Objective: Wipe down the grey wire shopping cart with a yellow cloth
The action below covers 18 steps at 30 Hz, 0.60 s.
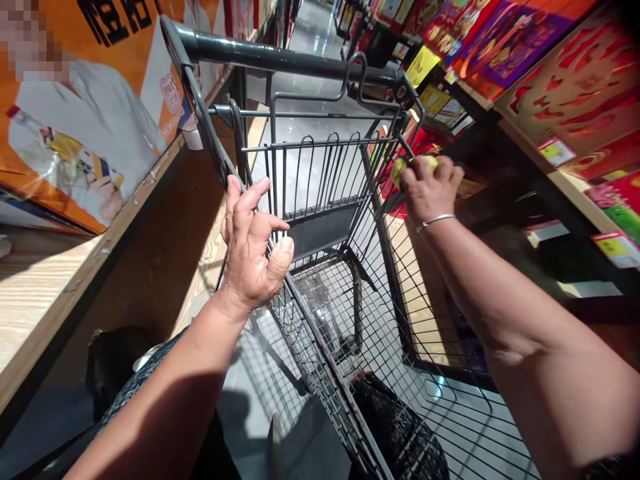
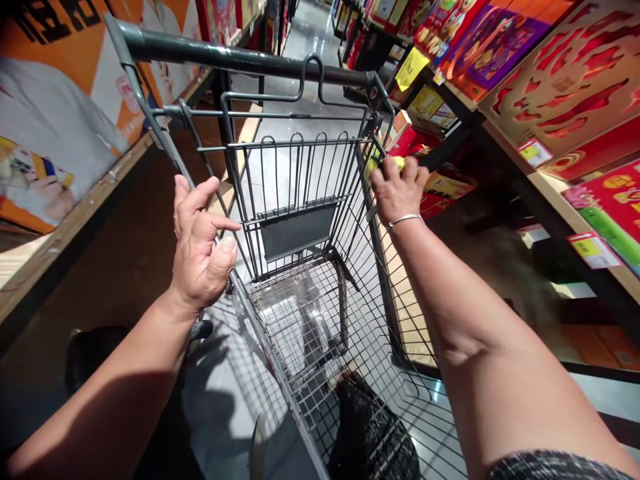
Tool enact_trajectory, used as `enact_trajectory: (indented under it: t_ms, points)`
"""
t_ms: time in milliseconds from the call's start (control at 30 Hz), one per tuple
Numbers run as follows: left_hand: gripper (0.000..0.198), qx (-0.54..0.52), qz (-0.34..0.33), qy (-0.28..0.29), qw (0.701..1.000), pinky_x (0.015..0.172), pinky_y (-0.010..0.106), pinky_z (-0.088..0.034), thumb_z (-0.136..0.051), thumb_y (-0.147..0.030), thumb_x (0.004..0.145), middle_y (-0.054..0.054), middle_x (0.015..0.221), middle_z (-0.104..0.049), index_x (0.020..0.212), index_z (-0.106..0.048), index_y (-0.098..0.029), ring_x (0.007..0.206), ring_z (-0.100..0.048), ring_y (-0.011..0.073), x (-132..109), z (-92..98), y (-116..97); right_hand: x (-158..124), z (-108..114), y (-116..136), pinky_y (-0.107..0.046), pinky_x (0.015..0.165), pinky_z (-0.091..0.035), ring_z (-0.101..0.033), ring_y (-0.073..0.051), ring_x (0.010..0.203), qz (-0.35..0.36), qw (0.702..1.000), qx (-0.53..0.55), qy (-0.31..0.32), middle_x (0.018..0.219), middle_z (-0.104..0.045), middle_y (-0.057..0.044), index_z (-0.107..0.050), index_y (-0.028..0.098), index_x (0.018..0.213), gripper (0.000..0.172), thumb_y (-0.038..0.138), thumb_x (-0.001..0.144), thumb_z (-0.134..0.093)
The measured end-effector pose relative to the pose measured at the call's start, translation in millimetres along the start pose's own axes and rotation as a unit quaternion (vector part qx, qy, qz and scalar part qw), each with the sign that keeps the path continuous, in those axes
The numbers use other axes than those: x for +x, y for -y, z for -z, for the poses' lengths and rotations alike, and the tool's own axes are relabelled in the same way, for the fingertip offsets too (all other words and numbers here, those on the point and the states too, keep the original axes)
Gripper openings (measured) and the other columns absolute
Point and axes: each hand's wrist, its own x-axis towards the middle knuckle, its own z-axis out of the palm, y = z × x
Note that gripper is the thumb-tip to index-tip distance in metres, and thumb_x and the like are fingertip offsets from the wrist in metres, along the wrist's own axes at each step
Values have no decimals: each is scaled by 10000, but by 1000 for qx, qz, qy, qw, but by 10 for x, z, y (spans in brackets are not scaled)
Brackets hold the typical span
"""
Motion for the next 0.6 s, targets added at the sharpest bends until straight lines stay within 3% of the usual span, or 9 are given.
enact_trajectory:
  t_ms: [133, 267, 433, 600]
  points:
    - [543, -17, -14, 3, 1000, 1294, 605, -170, -331, -684, 993, 17, 1476, -552, 964, -697, -284, 1566, -203, 339, 47, 67, 5, -524, -671, 176, -591, 1080, -251, -225, -327, 1417, 39, 993, -4, 108, 1521, -487, -87, -660, 284, 1284, 364, 289, 1039, -390]
    - [476, -8, -40, 27, 999, 1293, 599, -153, -418, -663, 997, 0, 1341, -637, 965, -723, -298, 1533, -257, 332, 109, 152, 64, -1158, -1198, 539, -566, 1089, -242, -226, -338, 1427, 39, 978, 5, 204, 1556, -458, -83, -634, 291, 1328, 421, 230, 1026, -347]
    - [344, -5, -40, 23, 999, 1299, 556, -198, -439, -511, 1055, -40, 1178, -721, 1052, -734, -333, 1495, -341, 272, 168, 212, 60, -1667, -1545, 1026, -546, 1106, -221, -295, -359, 1394, -4, 947, 58, 315, 1527, -466, -83, -552, 300, 1432, 520, 177, 989, -310]
    - [448, -4, -37, -19, 999, 1286, 559, -258, -392, -502, 1081, -23, 1046, -737, 895, -738, -287, 1456, -405, 253, 190, 170, -21, -1851, -1715, 1345, -540, 1066, -249, -386, -348, 1277, -138, 924, 115, 338, 1499, -481, -111, -497, 313, 1478, 570, 164, 944, -363]
